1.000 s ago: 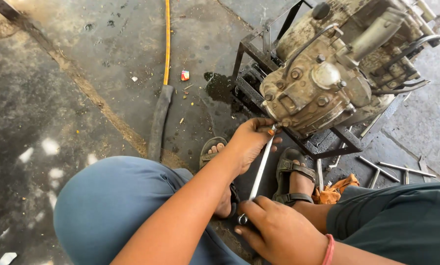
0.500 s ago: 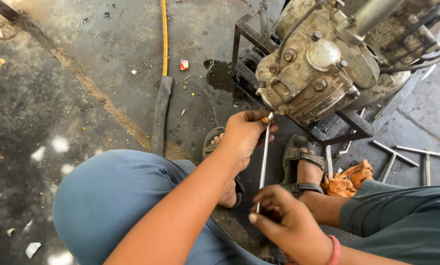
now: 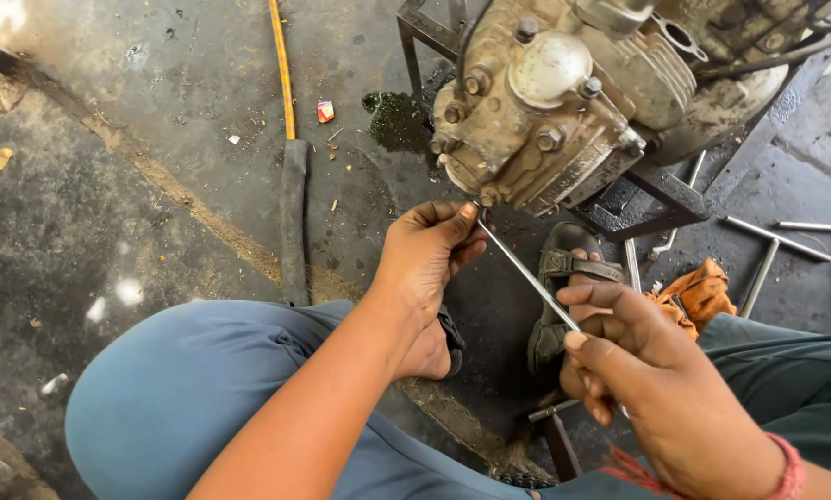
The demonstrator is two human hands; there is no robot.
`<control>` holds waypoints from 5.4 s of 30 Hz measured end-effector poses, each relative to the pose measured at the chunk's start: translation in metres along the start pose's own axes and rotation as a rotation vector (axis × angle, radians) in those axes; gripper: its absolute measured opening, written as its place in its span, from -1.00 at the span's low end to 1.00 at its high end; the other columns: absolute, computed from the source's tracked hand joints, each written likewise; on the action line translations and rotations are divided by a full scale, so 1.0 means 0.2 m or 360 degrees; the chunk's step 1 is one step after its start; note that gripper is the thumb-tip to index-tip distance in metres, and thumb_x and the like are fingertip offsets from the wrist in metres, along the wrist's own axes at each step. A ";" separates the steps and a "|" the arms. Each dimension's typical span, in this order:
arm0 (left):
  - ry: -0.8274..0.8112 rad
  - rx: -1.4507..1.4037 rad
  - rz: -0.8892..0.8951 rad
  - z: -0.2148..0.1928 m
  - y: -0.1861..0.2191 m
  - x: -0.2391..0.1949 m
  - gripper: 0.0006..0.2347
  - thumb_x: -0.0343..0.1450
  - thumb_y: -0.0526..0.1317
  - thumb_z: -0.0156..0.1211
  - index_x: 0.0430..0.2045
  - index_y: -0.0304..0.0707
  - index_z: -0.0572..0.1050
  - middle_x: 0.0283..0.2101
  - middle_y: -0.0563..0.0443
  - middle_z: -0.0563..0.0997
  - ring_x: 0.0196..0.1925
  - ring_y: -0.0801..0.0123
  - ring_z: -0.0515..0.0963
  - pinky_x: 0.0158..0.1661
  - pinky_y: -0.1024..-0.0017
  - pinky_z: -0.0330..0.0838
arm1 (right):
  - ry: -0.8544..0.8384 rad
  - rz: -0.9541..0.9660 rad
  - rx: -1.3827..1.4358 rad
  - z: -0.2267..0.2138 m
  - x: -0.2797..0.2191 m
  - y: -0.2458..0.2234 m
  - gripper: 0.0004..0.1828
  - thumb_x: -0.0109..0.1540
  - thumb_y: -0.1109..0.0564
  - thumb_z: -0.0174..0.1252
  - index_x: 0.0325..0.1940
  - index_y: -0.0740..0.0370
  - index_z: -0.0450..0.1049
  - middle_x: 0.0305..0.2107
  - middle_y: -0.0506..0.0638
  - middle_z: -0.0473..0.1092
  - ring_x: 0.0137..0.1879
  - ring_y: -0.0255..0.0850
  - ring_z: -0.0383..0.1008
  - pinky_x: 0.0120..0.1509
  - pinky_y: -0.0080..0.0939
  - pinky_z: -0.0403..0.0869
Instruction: The person sits on the floor in front of a motorcycle engine mounted on a metal stand and uses a spanner to loosen and tighten bolts on the engine casing. They reposition the spanner on different fasteners, work around the cylinder head and side cover, and at the end reach into the engine area near a bowl placed below it.
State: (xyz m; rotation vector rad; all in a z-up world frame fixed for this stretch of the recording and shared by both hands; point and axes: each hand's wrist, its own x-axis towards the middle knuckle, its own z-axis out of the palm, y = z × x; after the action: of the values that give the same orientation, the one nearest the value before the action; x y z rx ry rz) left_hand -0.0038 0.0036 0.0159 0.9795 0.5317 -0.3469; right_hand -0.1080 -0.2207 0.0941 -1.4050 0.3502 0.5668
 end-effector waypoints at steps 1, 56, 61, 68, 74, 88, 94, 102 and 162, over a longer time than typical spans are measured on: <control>0.0001 0.0008 -0.0009 0.00 0.00 0.00 -0.90 0.42 -0.32 0.30 -0.35 -0.40 0.53 -0.35 -0.02 0.65 -0.37 0.44 0.62 -0.28 0.51 0.62 | 0.0005 0.0006 0.0009 -0.01 0.02 0.02 -0.55 0.29 0.29 0.11 0.29 0.33 0.32 -0.44 0.08 0.41 -0.46 -0.28 0.35 -0.49 -0.29 0.35; 0.0555 0.2492 0.0998 -0.16 0.77 -0.40 -0.59 0.44 0.05 0.20 0.06 -0.21 0.45 0.07 -0.26 0.54 -0.02 -0.16 0.60 -0.08 0.07 0.48 | 0.1203 -0.0759 0.0920 0.81 1.96 0.55 -0.72 0.40 0.09 -0.06 0.08 0.35 0.37 -0.08 0.14 0.52 -0.06 -0.16 0.56 -0.10 -0.24 0.50; 0.0512 0.2572 0.1124 -0.09 0.73 -0.34 -0.58 0.43 0.07 0.23 0.04 -0.22 0.46 0.07 -0.26 0.54 -0.03 -0.13 0.61 -0.12 0.07 0.48 | 0.1046 -0.0548 -0.1183 0.01 1.69 0.79 -0.65 0.44 -0.03 -0.01 -0.02 0.28 0.52 -0.16 0.23 0.55 -0.06 0.07 0.57 0.03 -0.01 0.50; 0.0302 0.2548 0.1328 0.16 0.74 -0.40 -0.64 0.40 0.07 0.24 -0.20 -0.25 0.46 -0.15 -0.22 0.58 -0.20 -0.02 0.66 -0.27 0.10 0.53 | 0.0613 -0.0552 -0.2017 -0.11 0.85 0.43 -0.67 0.37 -0.06 0.06 -0.21 0.27 0.46 -0.51 0.33 0.46 -0.38 0.24 0.48 -0.17 0.17 0.45; 0.0357 0.2251 0.1631 0.20 0.70 -0.47 -0.66 0.40 0.07 0.26 -0.20 -0.20 0.48 -0.15 -0.20 0.60 -0.23 0.01 0.69 -0.29 0.13 0.56 | 0.0193 0.0038 -0.1201 -0.24 0.24 0.29 -0.66 0.35 -0.03 0.04 -0.30 0.31 0.44 -0.63 0.01 0.31 -0.47 -0.27 0.26 -0.39 -0.15 0.34; 0.0628 0.2147 0.1822 -0.13 0.91 -0.50 -0.60 0.44 0.09 0.24 -0.06 -0.24 0.44 -0.08 -0.28 0.58 -0.14 -0.06 0.66 -0.21 0.07 0.53 | -0.0518 0.0384 0.1216 1.15 0.46 -0.06 -0.66 0.34 -0.04 -0.13 0.02 0.20 0.39 -0.12 0.03 0.44 -0.05 -0.11 0.44 0.05 -0.01 0.42; 0.0906 0.1810 0.1781 -0.28 0.92 -0.46 -0.65 0.51 0.04 0.21 0.03 -0.19 0.41 -0.03 -0.16 0.62 -0.04 0.06 0.67 -0.06 0.14 0.55 | -0.0282 -0.0498 0.0989 1.33 1.14 0.19 -0.52 0.48 -0.15 -0.05 0.16 0.34 0.39 -0.09 0.19 0.42 -0.02 -0.01 0.41 0.08 0.02 0.40; 0.0734 0.1921 0.1900 -0.16 0.83 -0.29 -0.65 0.45 0.02 0.26 -0.09 -0.28 0.47 -0.14 -0.23 0.64 -0.16 -0.10 0.66 -0.22 0.06 0.52 | -0.0017 -0.0626 0.0310 0.75 1.51 0.41 -0.54 0.41 -0.12 -0.01 0.14 0.34 0.36 -0.05 0.18 0.46 0.04 -0.01 0.49 0.08 -0.05 0.48; -0.0066 0.0043 0.0491 0.11 -0.37 0.09 -0.69 0.58 0.01 -0.09 -0.34 -0.21 0.48 -0.39 0.18 0.52 -0.38 0.55 0.46 -0.31 0.52 0.38 | -0.0053 -0.0676 -0.1201 -0.61 -0.11 0.37 -0.65 0.40 0.06 0.08 0.20 0.27 0.50 -0.43 0.10 0.48 -0.27 -0.14 0.49 -0.18 -0.13 0.45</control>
State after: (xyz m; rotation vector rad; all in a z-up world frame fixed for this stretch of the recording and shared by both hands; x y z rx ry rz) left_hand -0.0208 -0.0541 -0.0351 1.0607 0.3318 -0.0980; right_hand -0.1563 -0.3393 0.0274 -2.1173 -0.2257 0.3760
